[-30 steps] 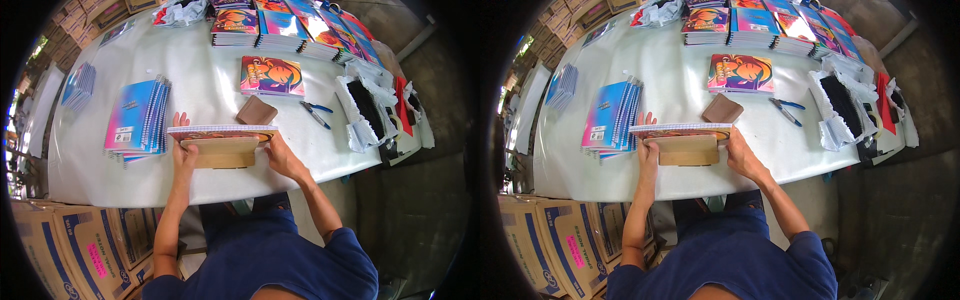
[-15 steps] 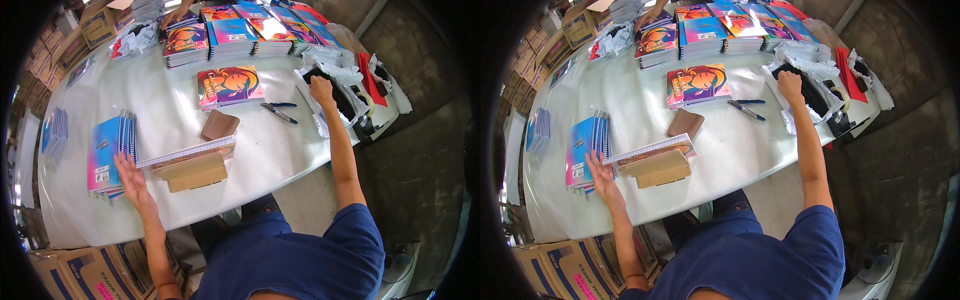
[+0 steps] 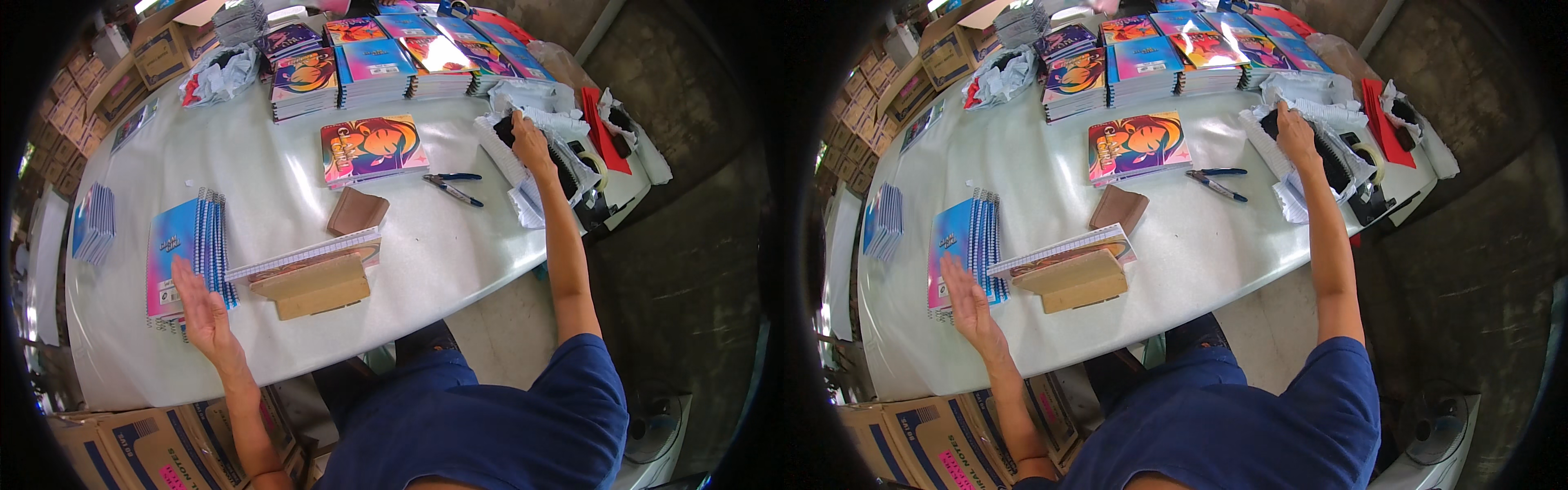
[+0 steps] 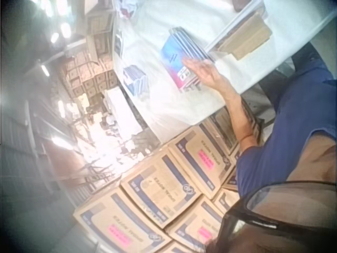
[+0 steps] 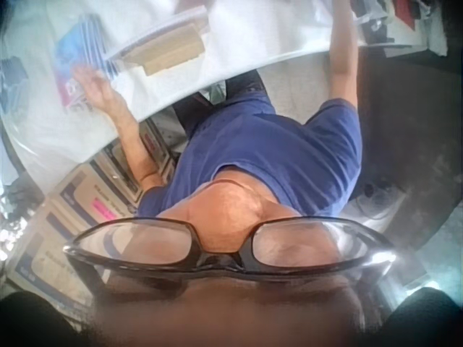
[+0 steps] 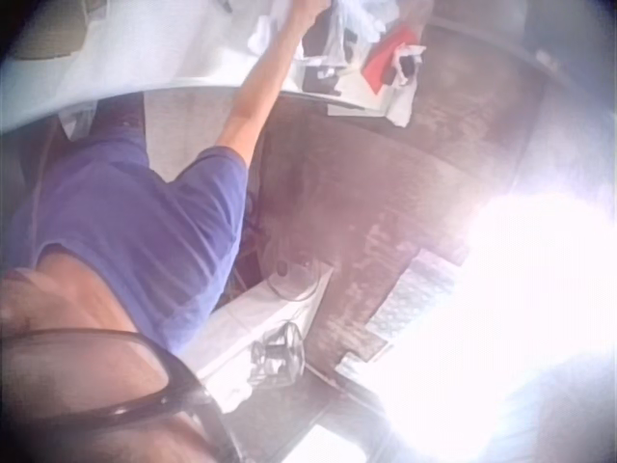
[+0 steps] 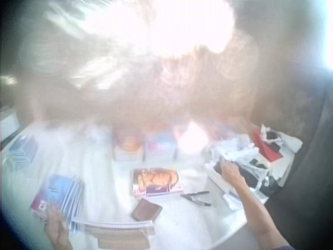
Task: The person threads a metal coil into the holes of stacked notebook covers and papers by hand, then uses pliers to cut the excess coil and bend the tip.
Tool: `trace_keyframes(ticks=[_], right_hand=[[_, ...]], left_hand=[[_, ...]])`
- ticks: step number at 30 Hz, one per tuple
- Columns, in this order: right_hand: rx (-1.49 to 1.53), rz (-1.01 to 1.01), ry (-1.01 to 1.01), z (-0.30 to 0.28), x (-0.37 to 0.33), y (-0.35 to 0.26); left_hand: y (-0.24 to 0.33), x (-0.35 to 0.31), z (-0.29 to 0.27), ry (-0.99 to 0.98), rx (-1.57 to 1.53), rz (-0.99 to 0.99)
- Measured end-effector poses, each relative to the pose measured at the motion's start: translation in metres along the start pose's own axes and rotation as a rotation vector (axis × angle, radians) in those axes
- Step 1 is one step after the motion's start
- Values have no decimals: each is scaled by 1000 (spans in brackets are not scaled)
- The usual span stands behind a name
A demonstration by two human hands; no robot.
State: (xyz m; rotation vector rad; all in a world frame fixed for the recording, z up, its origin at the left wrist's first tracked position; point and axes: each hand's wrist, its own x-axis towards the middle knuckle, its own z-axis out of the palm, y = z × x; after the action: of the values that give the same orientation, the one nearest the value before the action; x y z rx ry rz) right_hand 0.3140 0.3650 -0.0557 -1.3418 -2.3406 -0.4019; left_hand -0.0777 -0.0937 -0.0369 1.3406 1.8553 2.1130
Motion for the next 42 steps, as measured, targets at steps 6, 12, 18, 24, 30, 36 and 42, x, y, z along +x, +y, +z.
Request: trace_keyframes(ticks=[6,12,18,24,30,36,42], right_hand=[[439,-228,94,-89,-10,-103],[1133,-412,-309,-136,-77,-216],[1324,-321,-461,-128,-80,-230],[1182,-420,-737,-132,-74,-222],[1179,-433,-480,-139,-85,-229],[1166,-495,-731,-148,-71,-230],[1050,-581,-609,-33,-48,-227]], left_hand=[[41,18,39,-269,586,322],[60,28,122,-646,881,409],[46,23,124,-749,776,296],[45,20,123,-740,705,263],[44,15,124,-654,704,305],[49,7,128,-711,704,383],[54,6,133,-733,885,455]])
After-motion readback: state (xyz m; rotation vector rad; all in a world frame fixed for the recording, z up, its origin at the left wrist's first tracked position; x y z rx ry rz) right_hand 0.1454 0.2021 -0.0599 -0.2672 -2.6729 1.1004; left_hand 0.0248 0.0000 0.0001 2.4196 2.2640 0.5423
